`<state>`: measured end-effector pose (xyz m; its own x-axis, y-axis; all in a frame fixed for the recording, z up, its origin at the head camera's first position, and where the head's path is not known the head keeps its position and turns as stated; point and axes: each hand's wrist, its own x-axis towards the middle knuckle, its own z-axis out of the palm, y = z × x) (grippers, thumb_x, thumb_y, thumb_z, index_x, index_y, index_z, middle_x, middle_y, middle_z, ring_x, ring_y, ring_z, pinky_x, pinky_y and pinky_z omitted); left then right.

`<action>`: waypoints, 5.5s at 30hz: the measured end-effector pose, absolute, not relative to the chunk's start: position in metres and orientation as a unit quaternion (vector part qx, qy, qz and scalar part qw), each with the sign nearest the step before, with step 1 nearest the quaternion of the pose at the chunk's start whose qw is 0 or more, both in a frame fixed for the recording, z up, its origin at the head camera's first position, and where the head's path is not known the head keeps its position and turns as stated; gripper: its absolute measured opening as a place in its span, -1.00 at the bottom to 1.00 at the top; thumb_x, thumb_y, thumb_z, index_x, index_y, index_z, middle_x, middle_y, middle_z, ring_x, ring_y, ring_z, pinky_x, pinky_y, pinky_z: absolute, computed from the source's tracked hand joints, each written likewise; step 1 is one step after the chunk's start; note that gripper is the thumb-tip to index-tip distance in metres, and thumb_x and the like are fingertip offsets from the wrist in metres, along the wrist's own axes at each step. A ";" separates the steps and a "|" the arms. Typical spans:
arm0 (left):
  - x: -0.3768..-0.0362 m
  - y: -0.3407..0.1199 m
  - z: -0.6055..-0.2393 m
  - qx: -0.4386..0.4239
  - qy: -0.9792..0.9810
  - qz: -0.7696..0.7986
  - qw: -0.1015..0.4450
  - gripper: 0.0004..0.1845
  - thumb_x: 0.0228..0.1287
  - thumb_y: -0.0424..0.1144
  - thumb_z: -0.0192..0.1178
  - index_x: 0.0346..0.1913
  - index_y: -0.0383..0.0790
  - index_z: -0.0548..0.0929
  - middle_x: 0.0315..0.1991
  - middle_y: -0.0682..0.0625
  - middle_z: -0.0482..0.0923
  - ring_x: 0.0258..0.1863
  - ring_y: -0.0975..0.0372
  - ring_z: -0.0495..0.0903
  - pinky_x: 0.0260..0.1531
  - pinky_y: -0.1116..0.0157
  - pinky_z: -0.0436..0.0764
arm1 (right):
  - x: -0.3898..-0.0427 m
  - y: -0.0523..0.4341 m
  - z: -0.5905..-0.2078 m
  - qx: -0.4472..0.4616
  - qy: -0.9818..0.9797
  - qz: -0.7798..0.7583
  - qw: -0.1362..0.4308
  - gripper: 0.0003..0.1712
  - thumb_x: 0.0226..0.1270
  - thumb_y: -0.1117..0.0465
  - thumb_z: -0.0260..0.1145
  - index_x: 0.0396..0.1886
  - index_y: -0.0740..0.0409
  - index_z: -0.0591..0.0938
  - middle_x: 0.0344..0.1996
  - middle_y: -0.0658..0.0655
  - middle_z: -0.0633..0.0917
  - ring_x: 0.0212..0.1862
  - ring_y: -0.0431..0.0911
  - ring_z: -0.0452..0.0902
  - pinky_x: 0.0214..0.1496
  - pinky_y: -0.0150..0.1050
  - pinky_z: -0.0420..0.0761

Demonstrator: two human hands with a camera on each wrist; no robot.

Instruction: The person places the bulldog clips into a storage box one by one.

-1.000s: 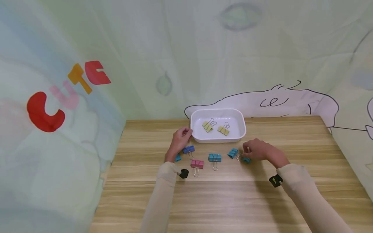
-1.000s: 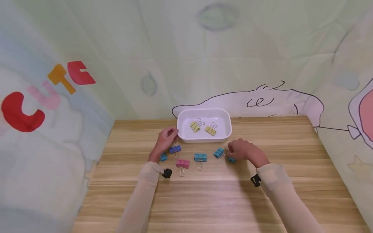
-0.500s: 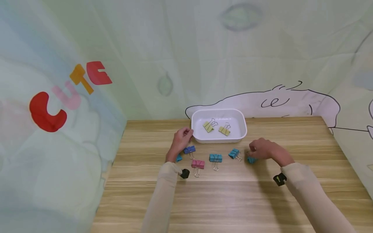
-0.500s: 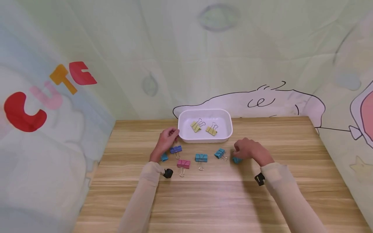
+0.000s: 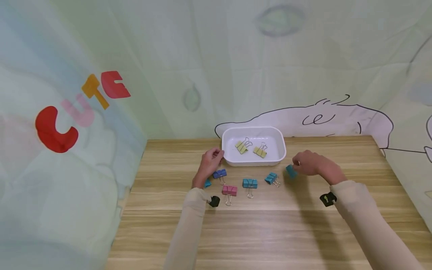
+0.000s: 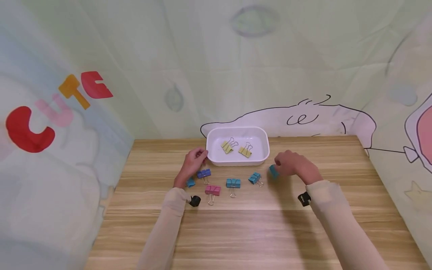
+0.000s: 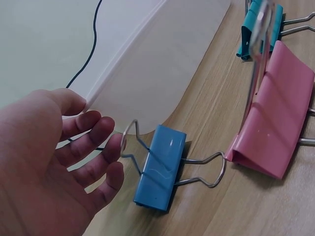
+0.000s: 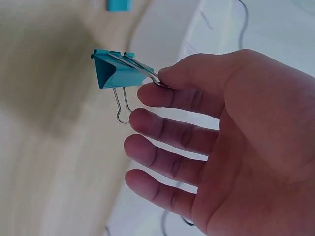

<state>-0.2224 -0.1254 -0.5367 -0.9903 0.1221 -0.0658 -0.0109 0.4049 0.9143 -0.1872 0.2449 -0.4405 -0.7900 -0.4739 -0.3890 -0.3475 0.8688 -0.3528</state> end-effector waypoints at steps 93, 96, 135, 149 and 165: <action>-0.218 -0.122 -0.536 0.028 0.835 0.547 0.054 -0.68 0.64 -0.14 0.08 -0.08 -0.39 0.63 -0.21 -0.30 0.65 -0.22 -0.03 0.63 -0.24 0.28 0.55 | -0.174 0.195 -0.482 -0.187 0.920 -0.181 0.293 -0.66 0.57 0.02 0.24 -0.42 0.09 0.57 -0.50 0.01 0.50 -0.44 -0.13 0.39 -0.37 -0.26 0.38; -0.218 -0.122 -0.536 0.029 0.836 0.545 0.056 -0.68 0.64 -0.13 0.07 -0.08 -0.39 0.63 -0.21 -0.29 0.65 -0.21 -0.03 0.63 -0.24 0.29 0.54 | -0.172 0.196 -0.486 -0.186 0.916 -0.196 0.296 -0.67 0.59 0.06 0.21 -0.41 0.10 0.57 -0.51 0.01 0.51 -0.45 -0.14 0.39 -0.37 -0.26 0.40; -0.219 -0.123 -0.535 0.027 0.833 0.550 0.057 -0.68 0.64 -0.16 0.07 -0.03 -0.42 0.63 -0.18 -0.28 0.65 -0.21 -0.05 0.64 -0.22 0.27 0.57 | -0.200 0.174 -0.405 -0.269 0.929 -0.140 0.211 -0.83 0.55 0.20 0.22 -0.30 0.13 0.62 -0.47 0.01 0.57 -0.41 -0.12 0.44 -0.37 -0.26 0.44; -0.219 -0.121 -0.537 0.033 0.831 0.553 0.056 -0.72 0.64 -0.18 0.08 -0.06 -0.37 0.64 -0.24 -0.24 0.65 -0.24 -0.02 0.64 -0.23 0.27 0.57 | -0.226 0.149 -0.377 -0.262 0.933 -0.110 0.220 -0.86 0.55 0.21 0.22 -0.24 0.16 0.61 -0.38 0.09 0.57 -0.27 -0.04 0.50 -0.24 -0.18 0.49; -0.218 -0.125 -0.539 0.039 0.830 0.553 0.057 -0.68 0.64 -0.13 0.08 -0.05 -0.38 0.64 -0.21 -0.26 0.66 -0.22 -0.04 0.64 -0.23 0.29 0.57 | -0.243 0.133 -0.378 -0.230 0.941 -0.094 0.228 -0.85 0.56 0.18 0.19 -0.14 0.15 0.62 -0.34 0.11 0.57 -0.24 0.00 0.50 -0.23 -0.15 0.47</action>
<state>-0.2176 -0.1252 -0.5391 -0.9903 0.1288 -0.0513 0.0022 0.3842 0.9233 -0.2428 0.1325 -0.3782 -0.7900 -0.4763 -0.3860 -0.3905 0.8763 -0.2822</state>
